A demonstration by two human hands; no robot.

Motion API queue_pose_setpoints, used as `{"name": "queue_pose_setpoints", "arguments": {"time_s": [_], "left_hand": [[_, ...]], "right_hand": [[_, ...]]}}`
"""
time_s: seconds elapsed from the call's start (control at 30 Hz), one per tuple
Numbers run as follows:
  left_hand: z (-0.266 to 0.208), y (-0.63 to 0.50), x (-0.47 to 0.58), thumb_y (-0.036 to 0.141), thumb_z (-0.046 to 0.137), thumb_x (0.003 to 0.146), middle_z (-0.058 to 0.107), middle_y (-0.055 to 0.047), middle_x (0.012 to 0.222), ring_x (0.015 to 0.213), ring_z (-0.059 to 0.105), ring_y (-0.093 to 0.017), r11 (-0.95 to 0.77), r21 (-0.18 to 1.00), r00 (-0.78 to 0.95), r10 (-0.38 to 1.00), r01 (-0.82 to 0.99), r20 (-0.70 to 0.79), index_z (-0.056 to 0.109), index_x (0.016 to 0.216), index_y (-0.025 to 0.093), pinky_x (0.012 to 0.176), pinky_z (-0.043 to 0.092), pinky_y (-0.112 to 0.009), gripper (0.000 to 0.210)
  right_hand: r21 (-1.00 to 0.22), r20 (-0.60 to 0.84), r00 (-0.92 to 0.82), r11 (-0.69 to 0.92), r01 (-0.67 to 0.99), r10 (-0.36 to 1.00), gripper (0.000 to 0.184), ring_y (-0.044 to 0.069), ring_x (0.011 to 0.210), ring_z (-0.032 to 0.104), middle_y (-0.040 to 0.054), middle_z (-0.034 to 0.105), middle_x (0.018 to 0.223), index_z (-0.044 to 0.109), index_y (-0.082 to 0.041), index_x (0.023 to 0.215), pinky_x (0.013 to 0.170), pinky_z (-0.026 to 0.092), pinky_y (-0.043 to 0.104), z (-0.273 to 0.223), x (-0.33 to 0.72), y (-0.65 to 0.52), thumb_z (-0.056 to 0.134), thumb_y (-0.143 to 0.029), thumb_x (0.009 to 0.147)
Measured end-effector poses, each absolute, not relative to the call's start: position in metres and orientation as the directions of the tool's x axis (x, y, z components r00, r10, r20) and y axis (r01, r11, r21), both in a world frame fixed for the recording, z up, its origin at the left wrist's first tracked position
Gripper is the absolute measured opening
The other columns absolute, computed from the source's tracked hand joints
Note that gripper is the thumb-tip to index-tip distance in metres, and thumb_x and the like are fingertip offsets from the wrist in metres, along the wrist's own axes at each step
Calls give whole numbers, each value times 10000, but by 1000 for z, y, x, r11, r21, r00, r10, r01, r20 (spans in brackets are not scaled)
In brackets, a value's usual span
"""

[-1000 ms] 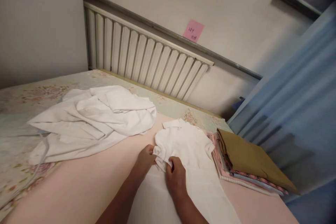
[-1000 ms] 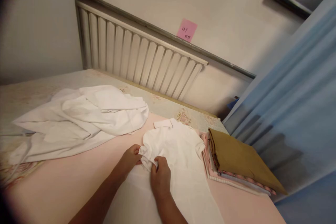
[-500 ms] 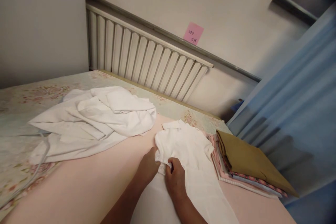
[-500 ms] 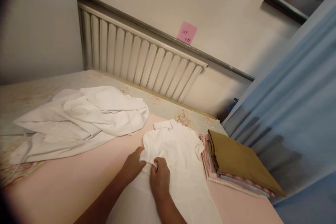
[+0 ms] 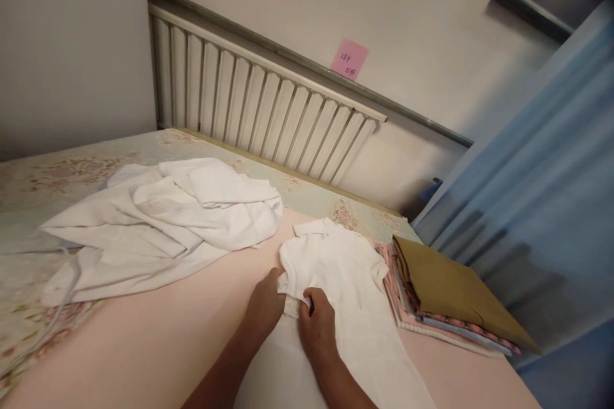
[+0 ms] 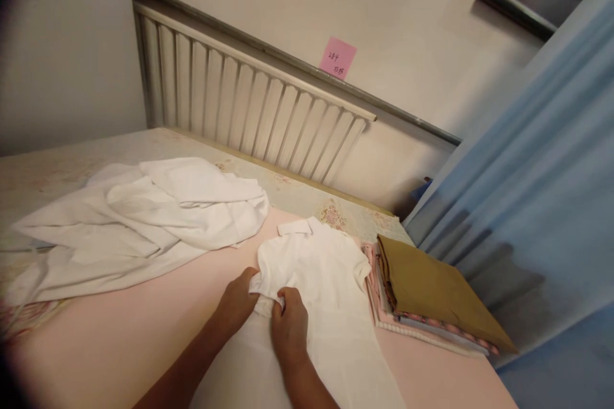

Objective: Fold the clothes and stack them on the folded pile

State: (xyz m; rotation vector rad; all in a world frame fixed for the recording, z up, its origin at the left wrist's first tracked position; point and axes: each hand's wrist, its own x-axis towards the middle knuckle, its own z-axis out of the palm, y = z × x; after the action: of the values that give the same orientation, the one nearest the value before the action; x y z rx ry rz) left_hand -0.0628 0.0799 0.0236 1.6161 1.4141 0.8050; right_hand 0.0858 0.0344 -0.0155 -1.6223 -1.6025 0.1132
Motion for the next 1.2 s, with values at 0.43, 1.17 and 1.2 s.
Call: {"name": "queue_pose_setpoints", "arguments": {"time_s": [0.43,1.17,1.2], "left_hand": [[24,81,-63,223,555,758,692,-53,917,861,637,-221,-10,875,158,985,485,-76,534,930,236,722,423,-281,174],[25,82,-63,181,542,760,695,-47,896,846,641,-215,-21,863,168,983,504,-75,537,908,229,707,417,-274,157],[24,82,-63,185,543,757,695,-48,896,846,640,-218,-22,863,169,983,505,-74,536,910,230,703,415,-275,160]], "right_hand": [[-596,490,187,171,784,852,207,158,635,541,-17,590,739,562,-224,845,617,417,262,-15,86,35,448,-89,737],[-592,513,184,190,783,838,224,156,633,553,-14,608,750,581,-222,854,609,424,257,-15,86,35,456,-89,724],[-594,510,185,188,783,840,226,155,630,551,-16,607,748,581,-223,856,610,423,256,-16,86,35,456,-88,726]]}}
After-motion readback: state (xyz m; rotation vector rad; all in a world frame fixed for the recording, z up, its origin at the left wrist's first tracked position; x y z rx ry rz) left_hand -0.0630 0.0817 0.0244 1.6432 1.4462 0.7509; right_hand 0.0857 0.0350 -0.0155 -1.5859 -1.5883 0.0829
